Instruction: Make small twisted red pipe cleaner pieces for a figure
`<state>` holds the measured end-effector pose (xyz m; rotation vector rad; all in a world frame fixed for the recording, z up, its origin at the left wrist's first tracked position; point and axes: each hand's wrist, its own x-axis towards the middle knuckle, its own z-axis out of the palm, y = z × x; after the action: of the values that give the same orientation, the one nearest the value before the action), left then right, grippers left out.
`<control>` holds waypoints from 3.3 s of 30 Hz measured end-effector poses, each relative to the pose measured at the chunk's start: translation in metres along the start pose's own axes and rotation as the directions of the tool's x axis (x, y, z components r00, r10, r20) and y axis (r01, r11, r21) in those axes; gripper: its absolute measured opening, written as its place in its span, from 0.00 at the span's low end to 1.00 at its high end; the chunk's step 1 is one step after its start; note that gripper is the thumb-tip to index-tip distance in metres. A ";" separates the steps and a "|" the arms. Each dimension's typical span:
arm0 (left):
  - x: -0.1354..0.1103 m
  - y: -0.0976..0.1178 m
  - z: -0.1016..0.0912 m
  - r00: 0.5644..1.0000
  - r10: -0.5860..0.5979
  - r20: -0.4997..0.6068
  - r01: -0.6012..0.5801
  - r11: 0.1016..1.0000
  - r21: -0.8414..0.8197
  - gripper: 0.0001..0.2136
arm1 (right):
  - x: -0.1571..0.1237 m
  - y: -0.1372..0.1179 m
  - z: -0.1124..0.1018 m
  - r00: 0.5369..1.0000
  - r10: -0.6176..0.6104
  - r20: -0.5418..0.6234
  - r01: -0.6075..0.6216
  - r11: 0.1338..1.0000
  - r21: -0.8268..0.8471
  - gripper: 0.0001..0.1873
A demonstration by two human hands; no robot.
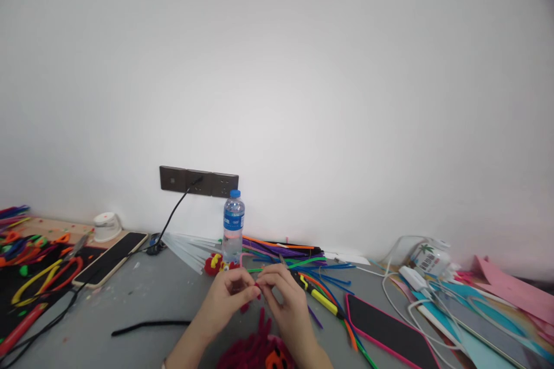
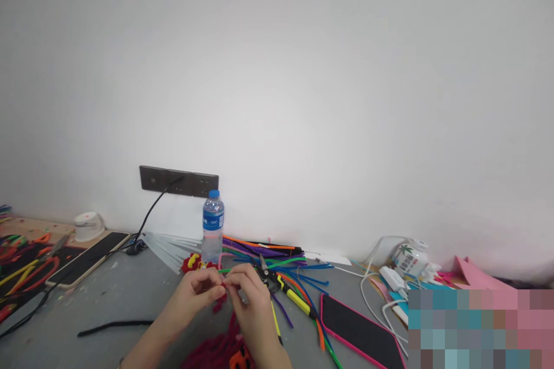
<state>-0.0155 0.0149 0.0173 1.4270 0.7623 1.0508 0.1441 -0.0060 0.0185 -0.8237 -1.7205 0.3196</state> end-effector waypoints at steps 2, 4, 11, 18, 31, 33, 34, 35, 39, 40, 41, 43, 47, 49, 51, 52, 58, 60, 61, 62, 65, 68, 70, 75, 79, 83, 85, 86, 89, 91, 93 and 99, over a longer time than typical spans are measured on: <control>0.001 0.001 -0.001 1.000 0.012 -0.028 -0.011 1.000 0.028 0.16 | 0.001 0.001 0.001 1.000 0.010 0.018 -0.010 1.000 0.021 0.09; 0.001 0.001 -0.002 0.999 0.016 -0.049 -0.014 0.998 0.053 0.16 | 0.001 0.001 0.001 0.999 0.036 0.039 -0.038 0.998 0.055 0.09; 0.000 0.004 -0.003 0.996 0.040 -0.083 -0.027 0.988 0.152 0.14 | -0.001 0.004 0.003 0.982 0.169 0.081 -0.181 0.965 0.189 0.07; -0.001 0.006 0.000 0.977 0.163 -0.135 -0.115 0.944 0.308 0.11 | -0.001 0.002 0.007 0.976 0.210 0.057 -0.218 0.944 0.246 0.08; 0.001 0.012 0.001 0.975 0.178 -0.136 -0.107 0.904 0.413 0.11 | 0.000 0.002 0.006 0.970 0.231 0.074 -0.242 0.941 0.235 0.08; 0.001 0.012 0.002 0.971 0.189 -0.150 -0.112 0.905 0.411 0.11 | 0.001 0.000 0.005 0.975 0.212 0.067 -0.222 0.953 0.206 0.08; 0.000 0.013 0.002 0.969 0.190 -0.156 -0.112 0.907 0.406 0.11 | 0.000 0.000 0.005 0.977 0.201 0.066 -0.210 0.959 0.191 0.08; 0.000 0.013 0.002 0.968 0.189 -0.163 -0.110 0.910 0.399 0.10 | 0.000 -0.001 0.006 0.980 0.189 0.066 -0.198 0.964 0.181 0.08; -0.003 0.016 0.001 0.975 0.155 -0.161 -0.085 0.924 0.373 0.09 | -0.003 -0.002 0.007 0.979 0.175 0.105 -0.192 0.964 0.183 0.09; -0.003 0.016 0.001 0.976 0.148 -0.159 -0.080 0.926 0.370 0.08 | -0.004 -0.002 0.007 0.977 0.177 0.121 -0.197 0.962 0.187 0.09; -0.003 0.016 0.001 0.977 0.145 -0.158 -0.078 0.927 0.368 0.08 | -0.005 -0.002 0.007 0.975 0.177 0.136 -0.201 0.961 0.190 0.09; -0.002 0.014 0.000 0.976 0.150 -0.160 -0.083 0.927 0.365 0.07 | -0.006 -0.001 0.008 0.972 0.178 0.152 -0.205 0.961 0.188 0.08; 0.001 0.005 -0.003 0.980 0.134 -0.149 -0.080 0.942 0.326 0.07 | -0.009 0.002 0.011 0.971 0.189 0.147 -0.214 0.961 0.175 0.07; 0.002 0.000 -0.004 0.978 0.133 -0.160 -0.076 0.945 0.319 0.07 | -0.010 0.003 0.014 0.969 0.197 0.147 -0.223 0.957 0.187 0.07; 0.004 -0.004 -0.007 0.969 0.162 -0.185 -0.090 0.934 0.347 0.07 | -0.011 0.004 0.016 0.970 0.199 0.142 -0.224 0.956 0.192 0.08; 0.004 -0.005 -0.008 0.963 0.183 -0.198 -0.099 0.922 0.373 0.08 | -0.011 0.004 0.016 0.970 0.195 0.143 -0.220 0.957 0.187 0.09; 0.006 -0.005 -0.020 0.948 0.244 -0.206 -0.101 0.841 0.532 0.11 | -0.007 0.008 0.005 0.958 0.165 0.234 -0.188 0.979 0.081 0.23; 0.005 -0.003 -0.023 0.956 0.224 -0.190 -0.082 0.824 0.560 0.11 | -0.006 0.017 -0.002 0.959 0.190 0.211 -0.191 0.981 -0.012 0.22; 0.005 -0.002 -0.024 0.960 0.217 -0.179 -0.076 0.813 0.578 0.12 | -0.007 0.023 -0.006 0.960 0.209 0.186 -0.200 0.977 -0.069 0.21; 0.005 0.000 -0.025 0.962 0.215 -0.168 -0.075 0.799 0.596 0.12 | -0.008 0.030 -0.009 0.962 0.222 0.161 -0.204 0.971 -0.124 0.20; 0.004 0.002 -0.025 0.966 0.218 -0.141 -0.081 0.768 0.635 0.13 | -0.013 0.052 -0.018 0.952 0.287 0.102 -0.255 0.933 -0.253 0.18; 0.004 0.003 -0.025 0.974 0.202 -0.106 -0.084 0.749 0.657 0.13 | -0.018 0.069 -0.023 0.915 0.389 0.108 -0.334 0.880 -0.338 0.19; 0.004 0.004 -0.026 0.979 0.184 -0.092 -0.076 0.738 0.671 0.14 | -0.019 0.073 -0.024 0.912 0.395 0.116 -0.328 0.867 -0.375 0.18; 0.005 0.000 -0.030 0.985 0.148 -0.094 -0.041 0.715 0.698 0.11 | -0.014 0.068 -0.024 0.942 0.293 0.164 -0.211 0.897 -0.387 0.16; 0.006 -0.013 -0.032 0.995 0.084 -0.048 -0.031 0.748 0.663 0.08 | -0.012 0.061 -0.023 0.927 0.320 0.194 -0.224 0.891 -0.396 0.18; 0.008 -0.028 -0.033 0.999 -0.009 -0.041 0.033 0.772 0.635 0.05 | -0.014 0.058 -0.020 0.893 0.370 0.258 -0.238 0.872 -0.428 0.22; 0.009 -0.032 -0.033 0.999 -0.038 -0.020 0.042 0.766 0.642 0.05 | -0.015 0.056 -0.018 0.880 0.380 0.284 -0.228 0.864 -0.450 0.22; 0.010 -0.034 -0.032 0.999 -0.043 -0.009 0.039 0.763 0.646 0.05 | -0.016 0.055 -0.017 0.877 0.376 0.299 -0.213 0.862 -0.460 0.23; 0.010 -0.034 -0.030 0.999 -0.041 0.002 0.030 0.753 0.657 0.08 | -0.016 0.053 -0.014 0.872 0.353 0.340 -0.156 0.857 -0.491 0.24; 0.011 -0.034 -0.027 0.999 -0.040 -0.008 0.035 0.742 0.669 0.10 | -0.015 0.052 -0.012 0.874 0.347 0.341 -0.135 0.847 -0.514 0.24; 0.011 -0.035 -0.023 0.999 -0.044 -0.020 0.046 0.733 0.679 0.10 | -0.013 0.051 -0.010 0.872 0.350 0.341 -0.128 0.837 -0.532 0.25; 0.010 -0.037 -0.018 0.999 -0.033 -0.042 0.053 0.723 0.689 0.08 | -0.015 0.053 -0.005 0.842 0.372 0.391 -0.106 0.824 -0.556 0.27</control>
<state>-0.0236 0.0363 -0.0180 2.0143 1.2928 0.7664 0.1697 0.0212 -0.0229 -1.4737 -2.2219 0.2515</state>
